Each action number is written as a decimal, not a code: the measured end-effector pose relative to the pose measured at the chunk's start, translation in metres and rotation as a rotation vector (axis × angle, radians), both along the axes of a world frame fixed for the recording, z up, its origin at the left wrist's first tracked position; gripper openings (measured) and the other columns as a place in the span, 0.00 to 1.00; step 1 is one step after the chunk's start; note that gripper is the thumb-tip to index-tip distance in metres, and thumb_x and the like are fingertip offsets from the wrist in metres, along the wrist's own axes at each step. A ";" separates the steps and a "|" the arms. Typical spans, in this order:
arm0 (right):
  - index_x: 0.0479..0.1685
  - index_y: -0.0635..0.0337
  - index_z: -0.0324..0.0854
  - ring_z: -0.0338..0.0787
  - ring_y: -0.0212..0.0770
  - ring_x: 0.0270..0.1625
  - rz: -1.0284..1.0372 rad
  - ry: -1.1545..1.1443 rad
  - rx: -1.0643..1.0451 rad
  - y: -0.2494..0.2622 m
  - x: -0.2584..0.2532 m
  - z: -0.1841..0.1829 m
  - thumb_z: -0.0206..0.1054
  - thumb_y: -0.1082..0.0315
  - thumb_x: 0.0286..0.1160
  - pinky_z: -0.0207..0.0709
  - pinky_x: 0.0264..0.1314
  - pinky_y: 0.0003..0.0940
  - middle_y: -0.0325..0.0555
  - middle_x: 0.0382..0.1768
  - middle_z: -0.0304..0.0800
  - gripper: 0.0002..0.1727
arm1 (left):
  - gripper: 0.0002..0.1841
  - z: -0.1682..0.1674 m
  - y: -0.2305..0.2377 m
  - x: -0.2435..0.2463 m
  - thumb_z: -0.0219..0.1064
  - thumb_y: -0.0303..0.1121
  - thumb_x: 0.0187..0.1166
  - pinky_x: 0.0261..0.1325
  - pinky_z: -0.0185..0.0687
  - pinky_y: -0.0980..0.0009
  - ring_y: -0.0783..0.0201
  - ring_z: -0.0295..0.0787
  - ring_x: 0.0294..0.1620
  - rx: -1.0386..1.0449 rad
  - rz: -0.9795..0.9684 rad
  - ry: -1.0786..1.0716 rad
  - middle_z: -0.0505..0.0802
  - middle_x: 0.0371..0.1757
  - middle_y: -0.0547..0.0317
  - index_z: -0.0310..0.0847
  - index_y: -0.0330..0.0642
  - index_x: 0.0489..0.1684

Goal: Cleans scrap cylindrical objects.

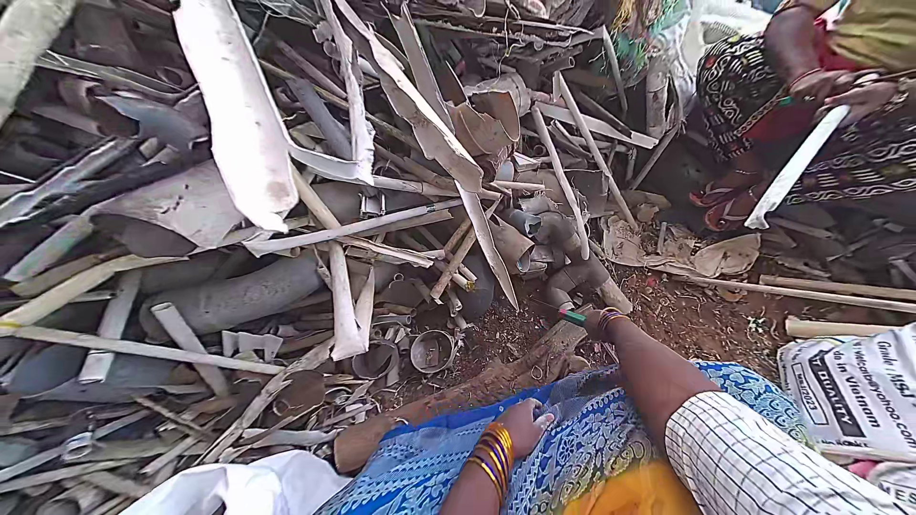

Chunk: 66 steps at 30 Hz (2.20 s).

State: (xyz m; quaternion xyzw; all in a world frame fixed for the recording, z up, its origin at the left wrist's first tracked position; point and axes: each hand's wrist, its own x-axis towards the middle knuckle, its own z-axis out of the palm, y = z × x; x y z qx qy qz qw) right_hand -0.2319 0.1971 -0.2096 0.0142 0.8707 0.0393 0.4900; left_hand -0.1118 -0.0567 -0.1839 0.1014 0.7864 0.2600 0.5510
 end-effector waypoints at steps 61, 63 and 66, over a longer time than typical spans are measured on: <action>0.78 0.68 0.75 0.74 0.65 0.82 0.066 0.427 -0.346 -0.101 -0.110 -0.008 0.60 0.72 0.85 0.51 0.90 0.58 0.70 0.75 0.79 0.23 | 0.31 -0.007 -0.003 -0.020 0.53 0.49 0.93 0.85 0.65 0.45 0.44 0.75 0.82 0.070 -0.011 -0.104 0.79 0.81 0.37 0.63 0.37 0.88; 0.79 0.68 0.74 0.75 0.65 0.81 0.121 0.454 -0.322 -0.113 -0.102 -0.006 0.54 0.72 0.88 0.53 0.90 0.58 0.70 0.74 0.80 0.22 | 0.31 -0.006 -0.003 -0.018 0.53 0.50 0.93 0.85 0.65 0.45 0.44 0.75 0.82 0.073 -0.013 -0.092 0.79 0.80 0.37 0.63 0.37 0.88; 0.75 0.66 0.76 0.81 0.64 0.77 0.135 0.569 -0.373 -0.139 -0.089 -0.036 0.53 0.76 0.81 0.57 0.88 0.60 0.67 0.70 0.85 0.24 | 0.31 -0.002 0.000 -0.016 0.53 0.50 0.93 0.85 0.64 0.45 0.44 0.75 0.82 0.071 -0.014 -0.060 0.80 0.80 0.37 0.64 0.37 0.87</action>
